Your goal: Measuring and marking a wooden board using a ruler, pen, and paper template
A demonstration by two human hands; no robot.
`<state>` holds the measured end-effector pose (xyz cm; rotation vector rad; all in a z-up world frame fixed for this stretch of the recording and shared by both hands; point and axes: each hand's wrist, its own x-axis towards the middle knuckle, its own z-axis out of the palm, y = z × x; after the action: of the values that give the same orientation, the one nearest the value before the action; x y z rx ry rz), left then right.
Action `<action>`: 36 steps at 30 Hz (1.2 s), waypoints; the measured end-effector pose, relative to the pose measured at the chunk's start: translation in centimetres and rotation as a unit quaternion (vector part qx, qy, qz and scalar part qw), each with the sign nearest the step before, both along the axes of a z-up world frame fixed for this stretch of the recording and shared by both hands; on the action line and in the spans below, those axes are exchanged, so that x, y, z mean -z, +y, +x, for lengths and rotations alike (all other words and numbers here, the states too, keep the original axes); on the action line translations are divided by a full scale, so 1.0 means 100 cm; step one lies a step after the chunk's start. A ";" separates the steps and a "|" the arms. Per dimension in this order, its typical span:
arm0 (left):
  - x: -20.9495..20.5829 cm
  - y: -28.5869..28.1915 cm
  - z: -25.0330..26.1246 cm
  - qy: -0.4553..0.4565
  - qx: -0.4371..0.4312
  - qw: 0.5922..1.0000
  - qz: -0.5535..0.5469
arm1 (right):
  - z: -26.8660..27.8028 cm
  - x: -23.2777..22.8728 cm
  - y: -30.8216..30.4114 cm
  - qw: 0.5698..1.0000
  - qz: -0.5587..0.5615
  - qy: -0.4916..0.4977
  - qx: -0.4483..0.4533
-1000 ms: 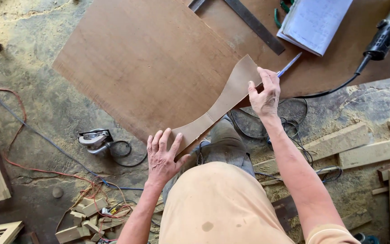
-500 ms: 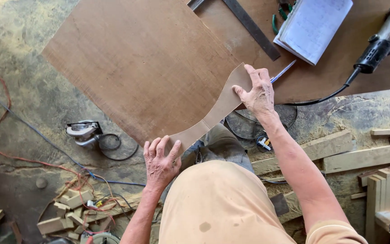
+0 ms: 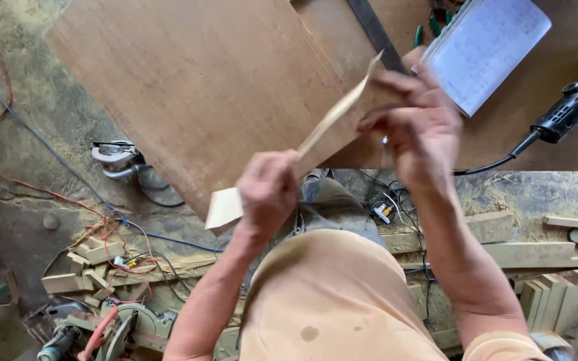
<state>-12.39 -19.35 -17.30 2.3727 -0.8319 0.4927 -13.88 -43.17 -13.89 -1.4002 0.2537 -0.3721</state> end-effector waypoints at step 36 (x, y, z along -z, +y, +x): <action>0.054 0.057 -0.055 0.123 -0.016 0.979 0.161 | -0.039 0.129 -0.004 0.955 -0.090 0.282 0.004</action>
<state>-17.87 -13.69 -22.72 2.6753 -0.8088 0.0739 -17.74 -43.62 -26.76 -1.6672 0.7049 0.0106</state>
